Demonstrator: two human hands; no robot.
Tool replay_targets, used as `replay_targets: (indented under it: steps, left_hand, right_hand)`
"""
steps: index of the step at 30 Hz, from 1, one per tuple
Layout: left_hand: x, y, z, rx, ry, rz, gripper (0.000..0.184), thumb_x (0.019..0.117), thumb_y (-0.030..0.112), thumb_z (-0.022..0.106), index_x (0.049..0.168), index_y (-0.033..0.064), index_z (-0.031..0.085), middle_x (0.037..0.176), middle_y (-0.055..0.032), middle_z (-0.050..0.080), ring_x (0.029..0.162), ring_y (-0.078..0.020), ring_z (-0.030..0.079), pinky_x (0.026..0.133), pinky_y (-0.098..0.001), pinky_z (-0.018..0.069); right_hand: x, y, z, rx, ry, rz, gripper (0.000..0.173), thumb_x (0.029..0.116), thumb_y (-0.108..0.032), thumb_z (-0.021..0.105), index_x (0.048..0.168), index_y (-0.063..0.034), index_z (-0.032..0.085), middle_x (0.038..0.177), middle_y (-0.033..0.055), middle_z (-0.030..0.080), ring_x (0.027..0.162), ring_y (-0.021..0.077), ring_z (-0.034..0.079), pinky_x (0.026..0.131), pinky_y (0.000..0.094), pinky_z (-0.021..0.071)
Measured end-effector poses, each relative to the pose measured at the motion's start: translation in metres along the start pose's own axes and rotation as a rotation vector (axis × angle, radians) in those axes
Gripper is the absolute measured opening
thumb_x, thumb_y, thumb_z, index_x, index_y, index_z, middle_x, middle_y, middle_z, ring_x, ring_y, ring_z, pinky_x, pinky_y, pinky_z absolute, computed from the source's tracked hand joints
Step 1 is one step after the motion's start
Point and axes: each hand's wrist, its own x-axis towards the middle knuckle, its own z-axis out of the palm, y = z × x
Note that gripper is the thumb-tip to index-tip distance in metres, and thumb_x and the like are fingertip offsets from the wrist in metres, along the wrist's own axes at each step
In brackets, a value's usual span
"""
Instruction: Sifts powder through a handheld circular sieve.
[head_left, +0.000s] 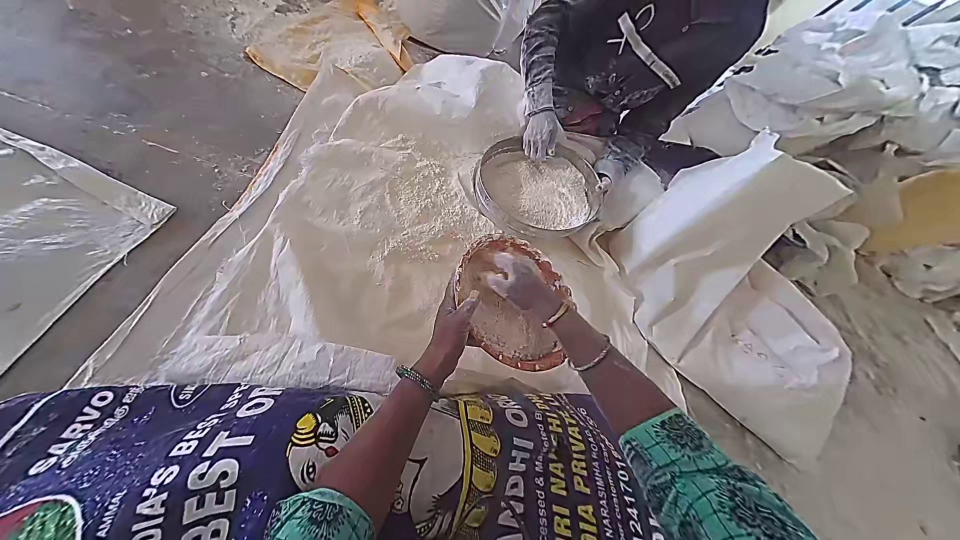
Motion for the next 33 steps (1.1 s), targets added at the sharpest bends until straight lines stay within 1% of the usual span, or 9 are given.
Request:
replay_targets:
  steps: [2, 5, 8, 14, 18, 21, 24, 29, 33]
  left_hand:
    - [0.002, 0.0, -0.004, -0.01, 0.017, 0.032, 0.059, 0.1081, 0.014, 0.04, 0.161, 0.0091, 0.016, 0.143, -0.0226, 0.048, 0.11, -0.0205, 0.062, 0.086, -0.0363, 0.0548]
    - [0.003, -0.007, -0.008, -0.016, 0.025, 0.071, 0.059, 0.1078, 0.012, 0.037, 0.162, 0.007, 0.013, 0.148, -0.022, 0.044, 0.118, -0.0181, 0.057, 0.095, -0.0333, 0.0502]
    - [0.004, -0.012, -0.002, -0.03, 0.036, 0.011, 0.059, 0.1086, 0.016, 0.039, 0.162, 0.0128, 0.015, 0.144, -0.0228, 0.048, 0.113, -0.0229, 0.061, 0.089, -0.0388, 0.0541]
    - [0.001, -0.008, 0.001, -0.038, 0.029, -0.026, 0.066, 0.1062, 0.013, 0.045, 0.163, 0.0145, 0.011, 0.149, -0.0245, 0.043, 0.113, -0.0282, 0.061, 0.084, -0.0434, 0.0558]
    - [-0.001, -0.005, 0.002, -0.032, 0.024, 0.0, 0.065, 0.1058, 0.011, 0.045, 0.163, 0.014, 0.013, 0.153, -0.0227, 0.038, 0.116, -0.0249, 0.058, 0.083, -0.0401, 0.0543]
    - [-0.001, -0.008, 0.0, -0.035, 0.01, 0.028, 0.062, 0.108, 0.014, 0.039, 0.163, 0.0133, 0.012, 0.152, -0.022, 0.039, 0.116, -0.0222, 0.059, 0.086, -0.0376, 0.054]
    - [-0.001, -0.007, -0.004, -0.034, 0.022, 0.033, 0.06, 0.1086, 0.015, 0.037, 0.163, 0.0126, 0.012, 0.151, -0.0221, 0.041, 0.119, -0.0223, 0.058, 0.09, -0.0385, 0.0531]
    - [0.004, -0.008, -0.002, -0.028, 0.041, -0.031, 0.059, 0.1094, 0.016, 0.037, 0.163, 0.0171, 0.014, 0.141, -0.0227, 0.05, 0.104, -0.0246, 0.064, 0.077, -0.0399, 0.0567]
    - [0.002, -0.005, 0.002, -0.014, 0.041, -0.077, 0.06, 0.1095, 0.018, 0.04, 0.163, 0.0182, 0.012, 0.145, -0.0238, 0.046, 0.108, -0.0274, 0.062, 0.078, -0.0412, 0.0557]
  right_hand:
    - [-0.002, -0.021, 0.013, 0.011, -0.104, -0.029, 0.051, 0.1047, -0.016, 0.055, 0.147, 0.0094, 0.046, 0.153, 0.0304, 0.044, 0.147, 0.0373, 0.04, 0.123, 0.0449, 0.0285]
    - [-0.027, -0.032, 0.03, -0.091, -0.148, -0.181, 0.037, 0.1057, -0.013, 0.049, 0.129, 0.0146, 0.058, 0.133, 0.0325, 0.058, 0.131, 0.0394, 0.054, 0.114, 0.0442, 0.0382]
    - [-0.043, -0.022, 0.03, -0.261, -0.18, -0.217, 0.032, 0.1046, -0.005, 0.045, 0.123, 0.0145, 0.061, 0.126, 0.0306, 0.062, 0.126, 0.0406, 0.058, 0.112, 0.0465, 0.0412]
    - [-0.035, 0.022, 0.001, -0.145, 0.22, -0.123, 0.032, 0.0986, 0.002, 0.049, 0.123, 0.0038, 0.07, 0.129, 0.0231, 0.068, 0.126, 0.0358, 0.063, 0.111, 0.049, 0.0454]
    - [-0.008, 0.017, -0.008, -0.054, 0.002, 0.108, 0.061, 0.106, -0.025, 0.054, 0.155, 0.0051, 0.036, 0.159, 0.0278, 0.038, 0.151, 0.0383, 0.034, 0.124, 0.0499, 0.0251]
    - [-0.005, -0.005, 0.017, 0.017, -0.104, 0.035, 0.067, 0.1066, -0.022, 0.052, 0.158, 0.0096, 0.023, 0.164, 0.0313, 0.025, 0.155, 0.0384, 0.024, 0.127, 0.0452, 0.0195]
    - [-0.024, -0.022, 0.03, -0.098, -0.229, -0.082, 0.052, 0.1101, -0.017, 0.041, 0.152, 0.0134, 0.034, 0.159, 0.0323, 0.035, 0.152, 0.0384, 0.031, 0.127, 0.0427, 0.0203]
    - [-0.037, -0.01, 0.017, -0.274, -0.17, -0.171, 0.03, 0.1035, -0.004, 0.046, 0.122, 0.011, 0.065, 0.124, 0.03, 0.064, 0.122, 0.0418, 0.06, 0.109, 0.0509, 0.0431]
    - [-0.028, 0.006, -0.026, -0.189, -0.187, -0.054, 0.038, 0.1057, -0.022, 0.055, 0.137, -0.0012, 0.062, 0.141, 0.0209, 0.061, 0.136, 0.032, 0.054, 0.117, 0.0472, 0.0373]
